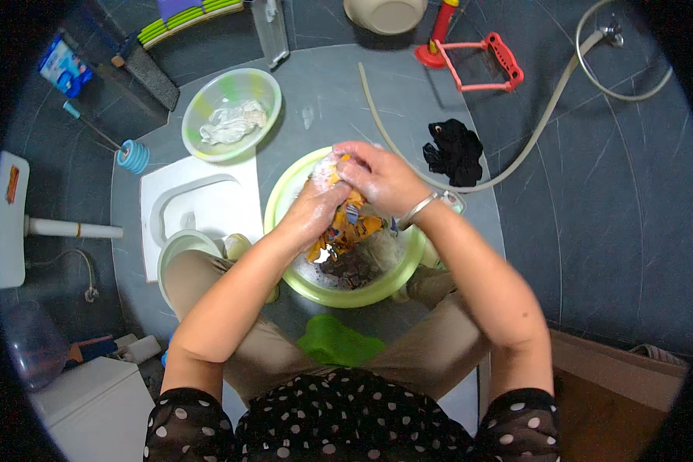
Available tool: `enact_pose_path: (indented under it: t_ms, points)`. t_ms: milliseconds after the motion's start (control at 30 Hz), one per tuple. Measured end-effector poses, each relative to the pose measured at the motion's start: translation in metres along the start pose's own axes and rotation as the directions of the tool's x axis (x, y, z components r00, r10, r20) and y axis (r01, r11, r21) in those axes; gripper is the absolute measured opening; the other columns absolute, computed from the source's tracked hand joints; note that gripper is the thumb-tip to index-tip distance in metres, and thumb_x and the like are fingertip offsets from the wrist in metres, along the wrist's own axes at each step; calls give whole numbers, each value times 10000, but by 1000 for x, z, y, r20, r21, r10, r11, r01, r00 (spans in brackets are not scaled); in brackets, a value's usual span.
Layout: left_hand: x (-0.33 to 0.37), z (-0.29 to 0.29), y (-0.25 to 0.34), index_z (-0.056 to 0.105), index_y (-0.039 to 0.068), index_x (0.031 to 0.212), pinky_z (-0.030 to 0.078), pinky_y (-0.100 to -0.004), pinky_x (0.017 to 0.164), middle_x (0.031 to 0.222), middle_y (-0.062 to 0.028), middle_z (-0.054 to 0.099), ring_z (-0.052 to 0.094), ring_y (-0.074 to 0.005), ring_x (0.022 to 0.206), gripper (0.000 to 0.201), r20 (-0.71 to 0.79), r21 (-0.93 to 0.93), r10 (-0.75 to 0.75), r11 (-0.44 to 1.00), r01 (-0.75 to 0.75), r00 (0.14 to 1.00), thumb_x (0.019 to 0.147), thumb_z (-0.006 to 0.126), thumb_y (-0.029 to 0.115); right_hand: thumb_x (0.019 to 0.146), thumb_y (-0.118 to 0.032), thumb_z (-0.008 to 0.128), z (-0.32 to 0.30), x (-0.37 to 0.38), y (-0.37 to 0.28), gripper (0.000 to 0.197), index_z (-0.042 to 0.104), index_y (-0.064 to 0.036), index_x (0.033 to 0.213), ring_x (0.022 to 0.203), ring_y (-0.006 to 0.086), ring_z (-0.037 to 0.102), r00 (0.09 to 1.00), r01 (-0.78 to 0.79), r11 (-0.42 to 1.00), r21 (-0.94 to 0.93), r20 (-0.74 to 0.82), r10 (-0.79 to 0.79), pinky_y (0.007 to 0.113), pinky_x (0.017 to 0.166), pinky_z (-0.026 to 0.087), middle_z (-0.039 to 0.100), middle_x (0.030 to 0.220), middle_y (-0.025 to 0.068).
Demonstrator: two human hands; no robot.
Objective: The person washes several items of clothing by hand in a basin of soapy water. They rub and scrub a yellow patterned garment, then rinse and wring it before moving on to a white garment, repeating the scrubbing and wringing actions.
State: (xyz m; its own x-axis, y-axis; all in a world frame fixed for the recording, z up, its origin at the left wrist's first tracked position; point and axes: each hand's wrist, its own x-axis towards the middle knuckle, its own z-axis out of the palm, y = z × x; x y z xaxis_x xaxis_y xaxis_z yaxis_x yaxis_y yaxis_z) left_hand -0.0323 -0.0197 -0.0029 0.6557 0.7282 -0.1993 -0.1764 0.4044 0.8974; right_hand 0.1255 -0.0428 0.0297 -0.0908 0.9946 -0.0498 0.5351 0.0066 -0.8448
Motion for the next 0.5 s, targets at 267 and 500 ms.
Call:
enact_pose_path:
  t_ms: [267, 500]
  points:
    - [-22, -17, -9, 469, -49, 1224, 440, -290, 869, 1073, -104, 574, 546, -175, 990, 444, -63, 605, 189, 788, -113, 980, 835, 584, 132, 882, -205, 523, 50, -30, 9, 231, 621, 4, 881, 677, 245, 603, 954, -78, 996, -37, -292, 64, 346, 657, 463, 644, 750, 132]
    - [-51, 25, -26, 580, 45, 1030, 469, -356, 816, 941, -99, 623, 589, -213, 842, 372, -112, -316, -335, 905, 287, 935, 925, 478, 388, 902, -175, 485, 75, -45, 18, 212, 526, -2, 786, 668, 378, 563, 761, -238, 947, -217, -647, 43, 462, 618, 448, 563, 709, 203]
